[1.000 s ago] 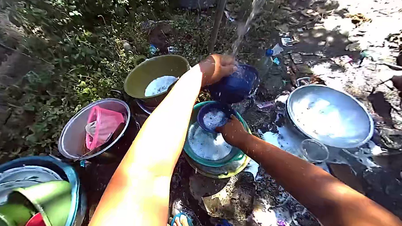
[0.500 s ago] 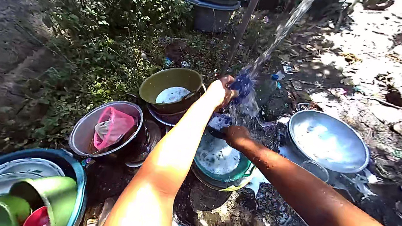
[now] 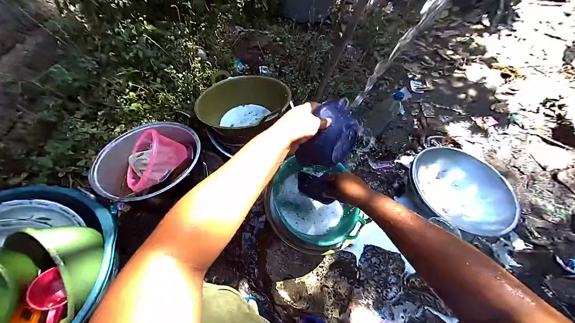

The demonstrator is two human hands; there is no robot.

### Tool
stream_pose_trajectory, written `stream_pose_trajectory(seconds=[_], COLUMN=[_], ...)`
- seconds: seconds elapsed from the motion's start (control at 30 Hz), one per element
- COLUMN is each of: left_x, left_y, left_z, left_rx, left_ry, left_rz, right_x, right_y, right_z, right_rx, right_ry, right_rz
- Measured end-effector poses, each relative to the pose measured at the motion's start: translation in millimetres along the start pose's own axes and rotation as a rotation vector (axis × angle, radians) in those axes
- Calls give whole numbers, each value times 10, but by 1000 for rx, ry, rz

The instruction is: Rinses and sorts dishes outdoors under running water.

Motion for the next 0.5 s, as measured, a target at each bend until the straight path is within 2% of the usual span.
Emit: stream_pose_trajectory(seconds=[0.1, 0.2, 0.27, 0.33, 0.43, 0.5], left_x=[533, 1128, 1465, 1730, 1997, 2163], left_y=[638, 1599, 2324, 3041, 3998, 4434], left_z=[-216, -476, -645, -790, -983, -1260], left_rx=[65, 44, 23, 70, 287, 400], left_ry=[279, 292, 200, 67, -124, -217], left_rz=[204, 495, 738, 1007, 1374, 1490], right_x=[139, 359, 486, 533, 410, 252], right_y=[-103, -177, -305, -512, -580, -454], right_z=[37, -62, 14, 209, 45, -157], right_rx=[29, -107, -178, -182, -10, 93], right_ry=[-299, -597, -769, -943, -1355, -1605], right_rz=[11, 98, 222, 386, 500, 518])
Point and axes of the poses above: each hand's wrist, its own y-axis away from the middle knuckle, its own x-axis out of the back of the hand, z = x × y, the point moved 3 cm from there along -y, towards the middle knuckle, and after that the axes turned 1 degree about -y, right-handed, at the moved point
